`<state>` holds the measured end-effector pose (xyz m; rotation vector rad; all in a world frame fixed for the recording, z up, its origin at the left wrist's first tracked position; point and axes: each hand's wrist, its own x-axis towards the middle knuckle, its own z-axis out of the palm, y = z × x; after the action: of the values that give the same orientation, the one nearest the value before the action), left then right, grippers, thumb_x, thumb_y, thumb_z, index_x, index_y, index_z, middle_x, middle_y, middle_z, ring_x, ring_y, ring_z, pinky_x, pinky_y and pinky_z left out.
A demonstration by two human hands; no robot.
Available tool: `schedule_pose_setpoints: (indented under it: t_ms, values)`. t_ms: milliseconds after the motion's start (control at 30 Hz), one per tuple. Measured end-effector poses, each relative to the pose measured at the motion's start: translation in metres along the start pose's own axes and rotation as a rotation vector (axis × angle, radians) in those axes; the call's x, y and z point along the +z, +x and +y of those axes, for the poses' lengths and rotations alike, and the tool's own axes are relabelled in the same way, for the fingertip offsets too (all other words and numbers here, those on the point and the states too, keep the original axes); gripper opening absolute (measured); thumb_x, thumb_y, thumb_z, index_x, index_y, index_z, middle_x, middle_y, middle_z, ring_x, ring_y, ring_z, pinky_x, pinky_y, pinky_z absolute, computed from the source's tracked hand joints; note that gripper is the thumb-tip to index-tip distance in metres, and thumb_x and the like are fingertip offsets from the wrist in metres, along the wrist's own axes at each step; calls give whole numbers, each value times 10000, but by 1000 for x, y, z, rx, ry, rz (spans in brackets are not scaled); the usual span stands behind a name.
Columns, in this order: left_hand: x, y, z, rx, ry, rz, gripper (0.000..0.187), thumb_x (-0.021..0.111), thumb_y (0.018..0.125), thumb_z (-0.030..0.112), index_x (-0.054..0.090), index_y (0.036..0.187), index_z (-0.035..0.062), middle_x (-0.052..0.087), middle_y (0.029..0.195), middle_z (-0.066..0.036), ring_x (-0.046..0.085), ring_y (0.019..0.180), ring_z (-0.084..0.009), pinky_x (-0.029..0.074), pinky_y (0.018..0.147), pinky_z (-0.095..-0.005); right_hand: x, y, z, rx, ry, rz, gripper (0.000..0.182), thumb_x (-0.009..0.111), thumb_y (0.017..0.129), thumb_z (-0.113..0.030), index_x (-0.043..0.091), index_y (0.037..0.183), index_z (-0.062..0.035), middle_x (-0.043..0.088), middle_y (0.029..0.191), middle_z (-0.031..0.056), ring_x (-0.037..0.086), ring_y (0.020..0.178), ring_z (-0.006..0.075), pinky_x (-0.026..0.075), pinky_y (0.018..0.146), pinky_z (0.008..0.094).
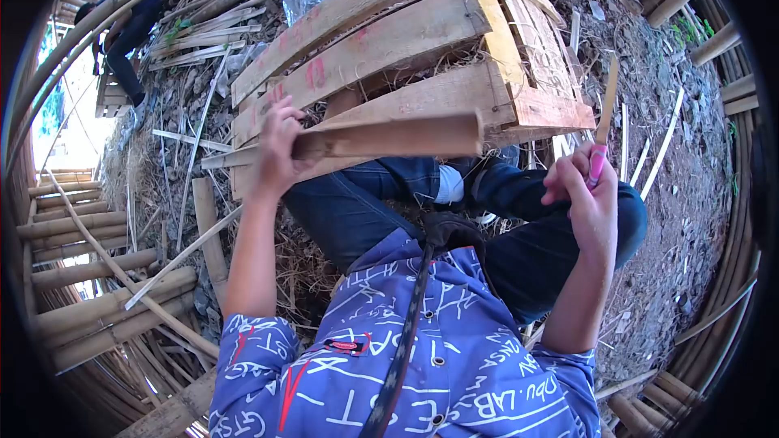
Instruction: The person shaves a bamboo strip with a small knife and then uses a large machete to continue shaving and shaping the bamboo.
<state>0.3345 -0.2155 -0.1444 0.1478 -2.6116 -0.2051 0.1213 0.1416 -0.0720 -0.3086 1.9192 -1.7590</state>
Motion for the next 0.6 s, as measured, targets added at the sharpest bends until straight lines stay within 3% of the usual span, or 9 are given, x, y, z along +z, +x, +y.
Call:
schedule_pose_setpoints:
  t_ms: [33,100,200,233,367,433,467,567,600]
  values:
    - [-6,-2,-4,4,-7,-1,477,749,725,449,522,849,48,584,926,-105,588,987,-279,457,855,-421,-6,-4,1,43,-2,-1,216,597,906,-81,419,783,-67,591,714,65,582,553,103,472,507,204]
    - [-32,-4,-13,-315,-249,-57,474,685,803,483,478,800,57,551,739,-81,599,712,-257,477,649,-382,-21,-10,8,8,43,9,185,570,919,-82,427,805,-59,594,711,73,576,533,109,449,488,197]
    - [-63,33,-9,-136,-204,61,618,588,805,666,506,863,56,448,556,-45,499,474,-215,410,478,-354,-38,-21,7,-6,95,55,172,532,937,-115,411,828,-59,586,699,94,560,493,126,458,488,201]
    - [-73,48,4,-134,-197,66,618,588,805,666,506,863,56,448,556,-45,499,474,-215,410,478,-354,-38,-23,6,-13,99,52,172,532,937,-115,411,828,-59,586,699,94,560,493,126,458,488,201]
    - [-81,101,75,-103,-190,-247,859,555,662,813,483,1009,31,444,549,-34,510,456,-196,451,475,-316,-37,-30,10,-90,260,48,207,572,917,-152,395,866,-58,601,782,144,607,563,157,514,516,237]
    - [-54,122,112,193,-75,-86,938,550,603,836,464,1004,-8,444,522,-24,527,437,-187,464,442,-288,-25,-30,11,-300,337,40,310,619,915,-281,403,952,-61,583,906,169,622,648,186,566,632,313]
    - [-44,128,132,187,-119,-144,960,550,582,839,454,1002,-19,457,511,-30,545,431,-196,466,429,-288,-27,-30,12,-330,362,29,376,656,888,-325,399,982,-67,570,1038,209,651,754,235,574,720,368]
    - [-17,143,185,189,-244,-322,1105,548,553,831,430,1093,-126,524,506,-84,612,466,-251,490,430,-319,-13,-25,-5,-446,524,211,356,645,894,-247,346,979,-74,572,1074,241,685,750,269,583,646,313]
    - [-11,148,201,218,-229,-336,1112,546,566,824,427,1100,-144,532,520,-97,619,483,-256,494,441,-321,-14,-25,-9,-430,536,354,320,644,892,-214,392,1006,-54,606,1004,186,689,743,250,578,592,297]
